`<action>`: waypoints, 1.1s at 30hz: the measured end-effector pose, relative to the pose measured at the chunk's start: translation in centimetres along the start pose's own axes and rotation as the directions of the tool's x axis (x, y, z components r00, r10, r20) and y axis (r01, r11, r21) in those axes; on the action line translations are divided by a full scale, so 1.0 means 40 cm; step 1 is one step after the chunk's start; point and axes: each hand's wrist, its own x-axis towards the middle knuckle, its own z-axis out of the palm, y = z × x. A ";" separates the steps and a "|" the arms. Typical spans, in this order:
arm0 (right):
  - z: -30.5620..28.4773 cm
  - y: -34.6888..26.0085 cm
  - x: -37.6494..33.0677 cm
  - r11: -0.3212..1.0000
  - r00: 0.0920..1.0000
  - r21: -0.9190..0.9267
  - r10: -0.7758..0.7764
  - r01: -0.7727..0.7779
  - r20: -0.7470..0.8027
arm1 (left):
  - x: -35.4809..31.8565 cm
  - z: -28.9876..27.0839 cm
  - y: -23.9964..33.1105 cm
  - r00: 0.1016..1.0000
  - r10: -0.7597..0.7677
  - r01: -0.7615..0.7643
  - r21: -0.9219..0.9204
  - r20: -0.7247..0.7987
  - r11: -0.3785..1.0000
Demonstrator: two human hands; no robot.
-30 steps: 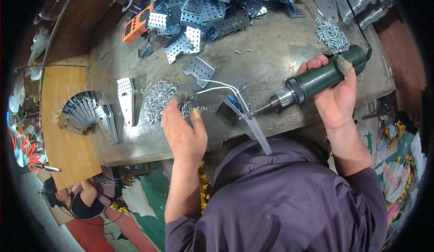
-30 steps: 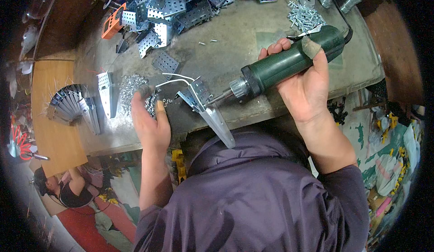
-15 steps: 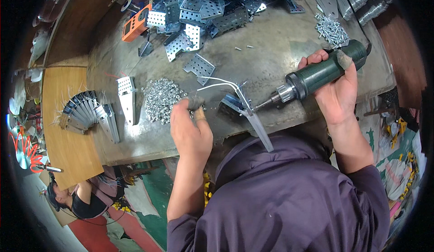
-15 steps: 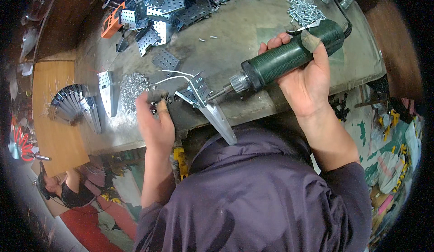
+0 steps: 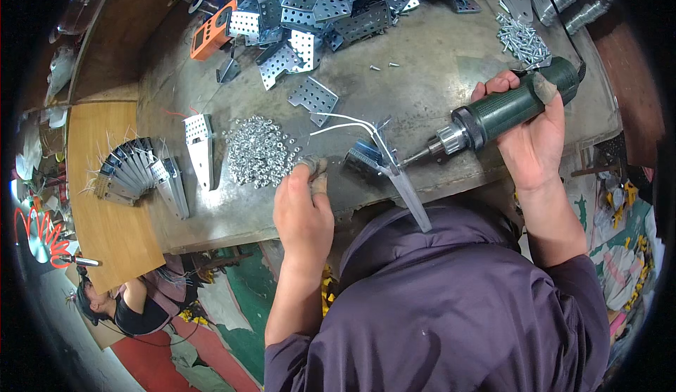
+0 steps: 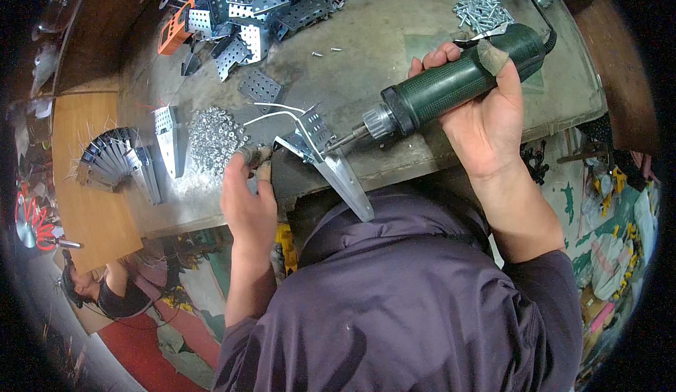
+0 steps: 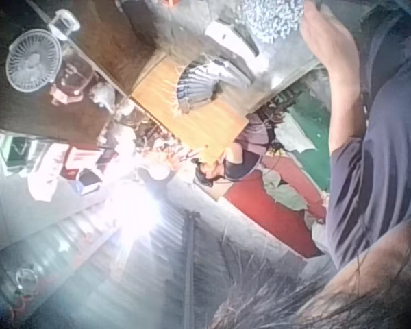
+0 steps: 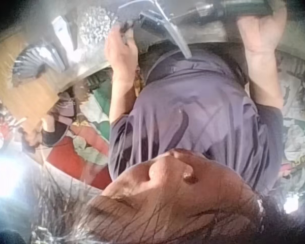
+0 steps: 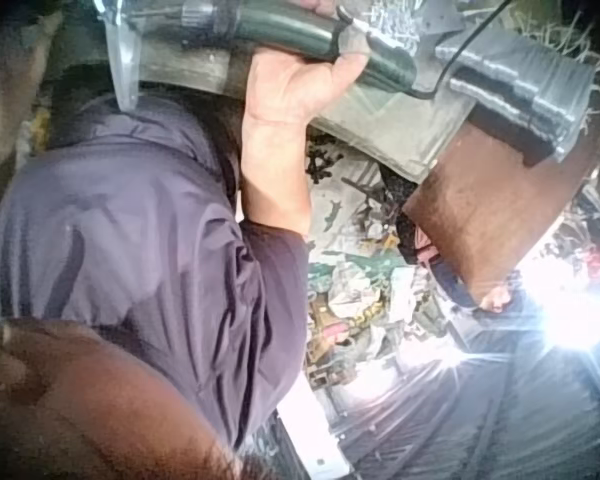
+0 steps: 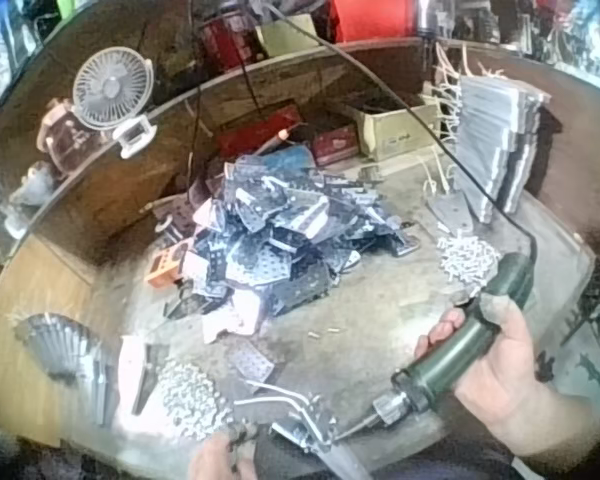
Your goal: Assembling small metal components using screws and a power screwdriver.
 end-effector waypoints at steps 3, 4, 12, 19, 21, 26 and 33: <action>-0.001 0.002 -0.001 1.000 1.000 0.019 0.003 -0.003 0.006 | 0.030 -0.023 0.014 0.998 0.008 -0.012 0.062 0.065 0.998; -0.003 0.000 -0.001 1.000 1.000 0.020 0.001 -0.001 0.007 | 0.041 -0.026 0.016 0.991 0.032 -0.046 0.107 0.127 0.993; -0.003 0.003 0.002 1.000 1.000 0.024 0.007 -0.006 -0.011 | 0.013 0.009 0.019 0.999 0.001 -0.011 -0.200 -0.052 0.980; -0.008 0.001 0.003 0.999 1.000 0.033 0.023 -0.023 0.018 | 0.023 0.022 0.121 0.869 -0.266 0.387 -0.908 0.417 -0.157; -0.008 0.005 0.005 0.999 1.000 0.034 0.004 -0.003 -0.009 | 0.034 0.028 0.121 0.817 -0.243 0.417 -0.827 0.523 -0.378; -0.016 0.000 0.008 0.998 0.999 0.057 0.035 -0.036 0.015 | 0.025 0.046 0.102 0.825 -0.117 0.434 -0.752 0.554 -0.496; -0.016 0.003 0.008 0.997 1.000 0.070 0.022 -0.022 0.002 | 0.038 0.042 0.117 0.829 -0.133 0.447 -0.786 0.544 -0.427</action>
